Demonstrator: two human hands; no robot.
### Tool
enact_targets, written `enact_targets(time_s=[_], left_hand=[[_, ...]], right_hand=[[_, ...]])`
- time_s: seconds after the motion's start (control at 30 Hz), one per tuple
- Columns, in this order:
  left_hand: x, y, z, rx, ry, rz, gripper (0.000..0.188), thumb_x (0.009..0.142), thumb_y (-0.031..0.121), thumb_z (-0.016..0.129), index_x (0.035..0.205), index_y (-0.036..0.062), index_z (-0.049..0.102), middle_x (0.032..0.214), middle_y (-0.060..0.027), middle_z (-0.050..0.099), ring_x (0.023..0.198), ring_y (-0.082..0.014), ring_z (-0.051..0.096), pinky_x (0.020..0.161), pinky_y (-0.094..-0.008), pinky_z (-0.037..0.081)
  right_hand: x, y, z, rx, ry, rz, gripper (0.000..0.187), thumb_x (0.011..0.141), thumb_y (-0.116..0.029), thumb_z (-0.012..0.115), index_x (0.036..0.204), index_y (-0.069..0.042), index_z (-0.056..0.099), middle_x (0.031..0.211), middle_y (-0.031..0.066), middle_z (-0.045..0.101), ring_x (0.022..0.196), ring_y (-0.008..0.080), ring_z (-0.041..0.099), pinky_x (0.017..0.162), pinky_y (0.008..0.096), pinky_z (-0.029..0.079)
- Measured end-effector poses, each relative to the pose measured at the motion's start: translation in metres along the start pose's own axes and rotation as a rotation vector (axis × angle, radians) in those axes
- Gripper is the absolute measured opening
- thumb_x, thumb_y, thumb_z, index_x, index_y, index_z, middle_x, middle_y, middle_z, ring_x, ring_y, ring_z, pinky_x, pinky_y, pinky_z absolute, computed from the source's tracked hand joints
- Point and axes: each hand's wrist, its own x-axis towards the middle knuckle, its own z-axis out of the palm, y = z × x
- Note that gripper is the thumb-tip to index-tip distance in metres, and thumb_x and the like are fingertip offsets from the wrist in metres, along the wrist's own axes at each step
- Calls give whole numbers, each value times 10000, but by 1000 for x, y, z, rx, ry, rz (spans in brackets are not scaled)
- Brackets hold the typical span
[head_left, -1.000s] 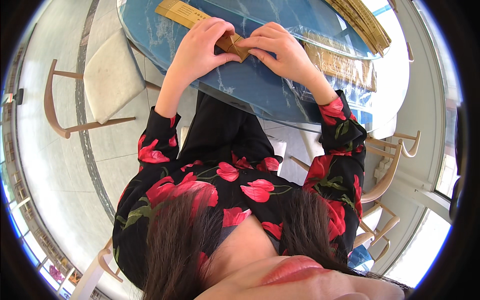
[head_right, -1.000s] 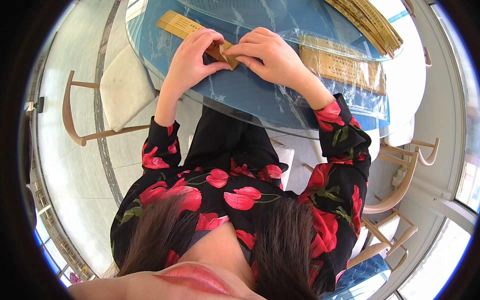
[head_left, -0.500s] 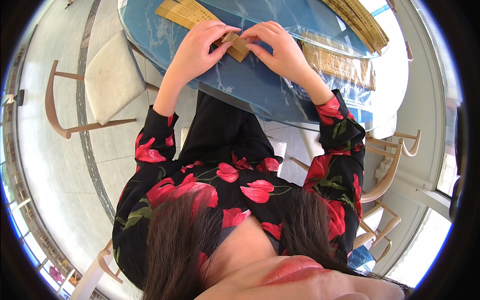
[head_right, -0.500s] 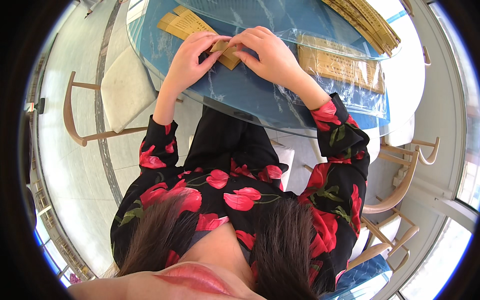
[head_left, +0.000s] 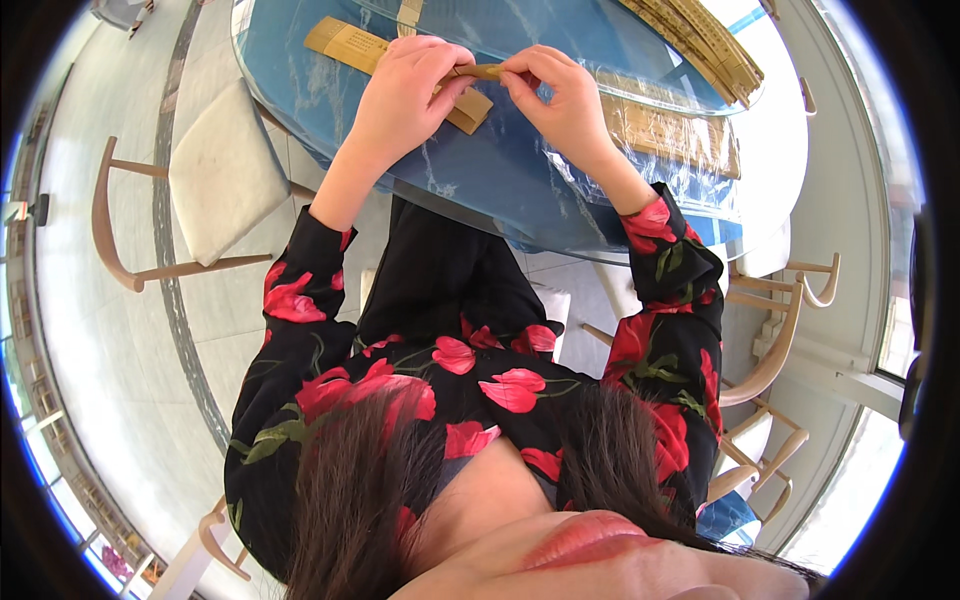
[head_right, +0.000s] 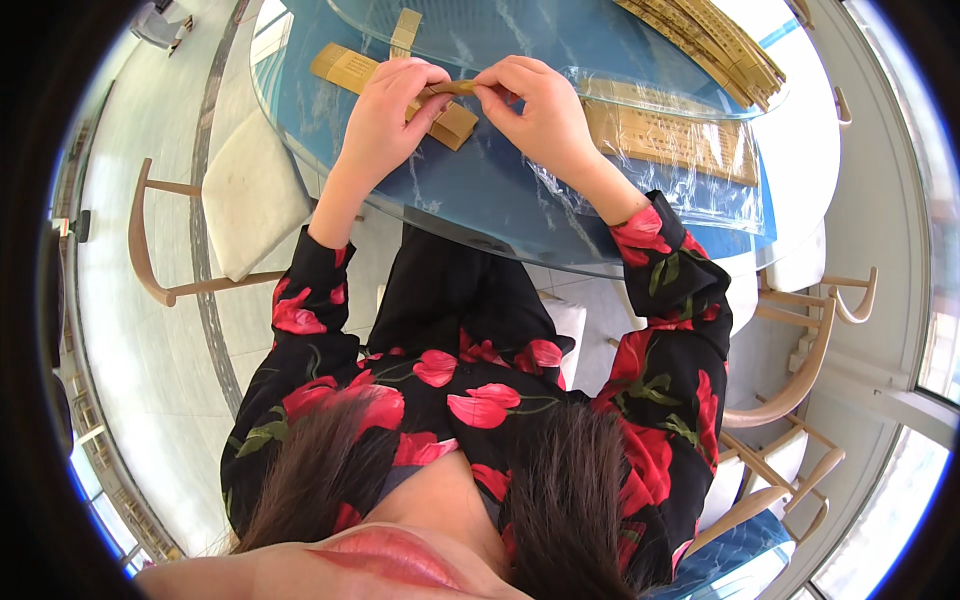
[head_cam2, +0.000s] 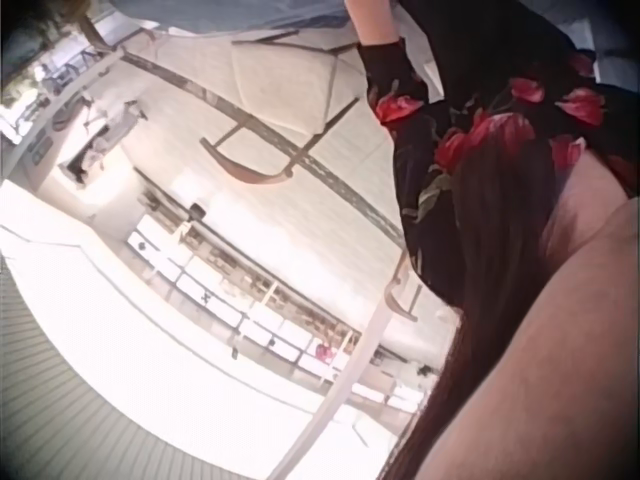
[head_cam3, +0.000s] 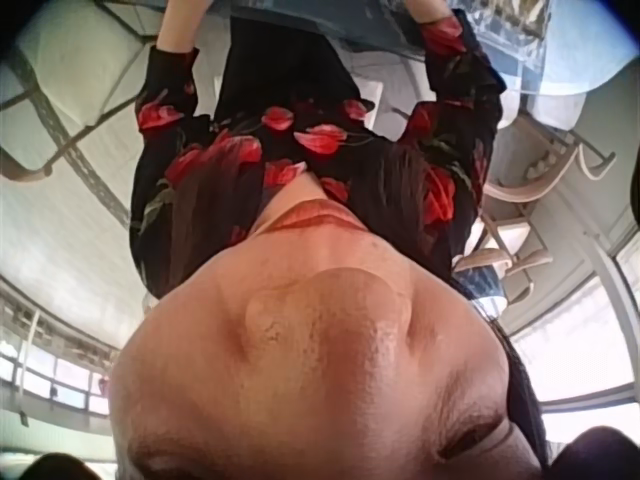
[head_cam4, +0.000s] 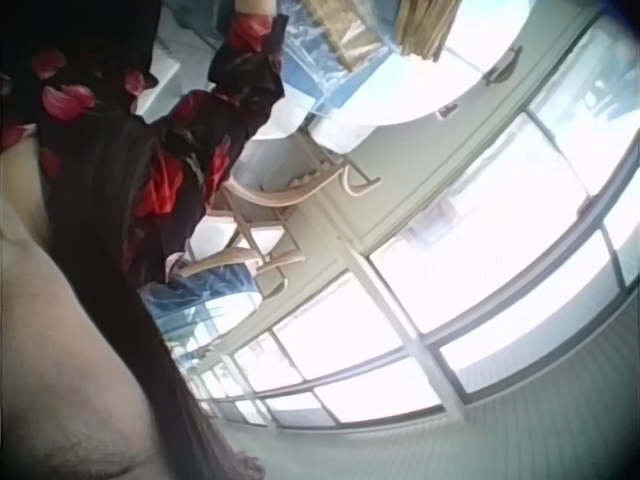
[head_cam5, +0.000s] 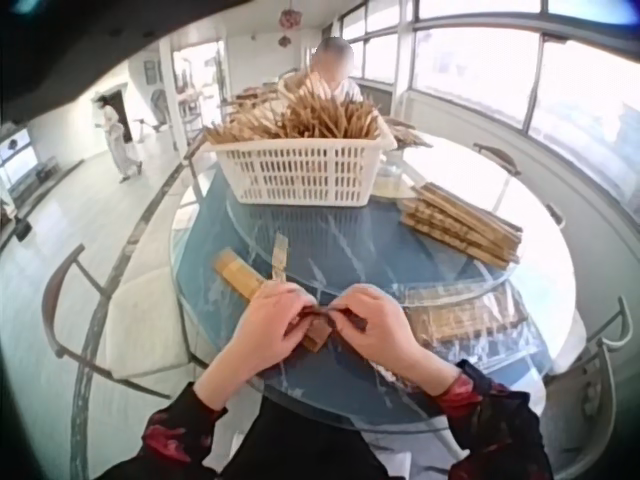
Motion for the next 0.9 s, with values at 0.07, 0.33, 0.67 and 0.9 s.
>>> enact_targets(time_s=[0.07, 0.33, 0.67, 0.9], left_hand=[[7, -2, -9, 16, -1, -14, 169, 868, 106, 766, 1021, 83, 697, 900, -31, 692, 901, -263, 614, 801, -363, 502], [30, -11, -17, -25, -215, 46, 98, 930, 176, 702, 965, 86, 687, 801, -56, 643, 808, -261, 616, 696, -376, 487], [38, -6, -20, 151, -185, 227, 304, 838, 160, 778, 1110, 109, 652, 974, -28, 684, 926, -271, 654, 803, -396, 528], [36, -22, -51, 659, -100, 77, 672, 780, 174, 817, 1412, 221, 592, 1319, 23, 623, 1295, -204, 539, 1063, -415, 416]], right_hand=[[-3, 8, -1, 105, -18, 82, 84, 933, -72, 681, 988, -15, 710, 903, 55, 702, 748, 156, 653, 702, 274, 531], [-1, 8, -6, 478, -152, 399, 207, 1022, -68, 612, 1176, 50, 683, 941, 63, 735, 910, 107, 681, 846, 245, 542], [-1, 11, -13, 488, -218, 441, 148, 1020, -132, 634, 1053, 7, 674, 936, 47, 718, 865, 76, 631, 806, 234, 506], [3, 10, -28, 586, -240, 557, 146, 1032, -191, 605, 1047, -48, 632, 918, 44, 710, 825, 70, 617, 782, 226, 492]])
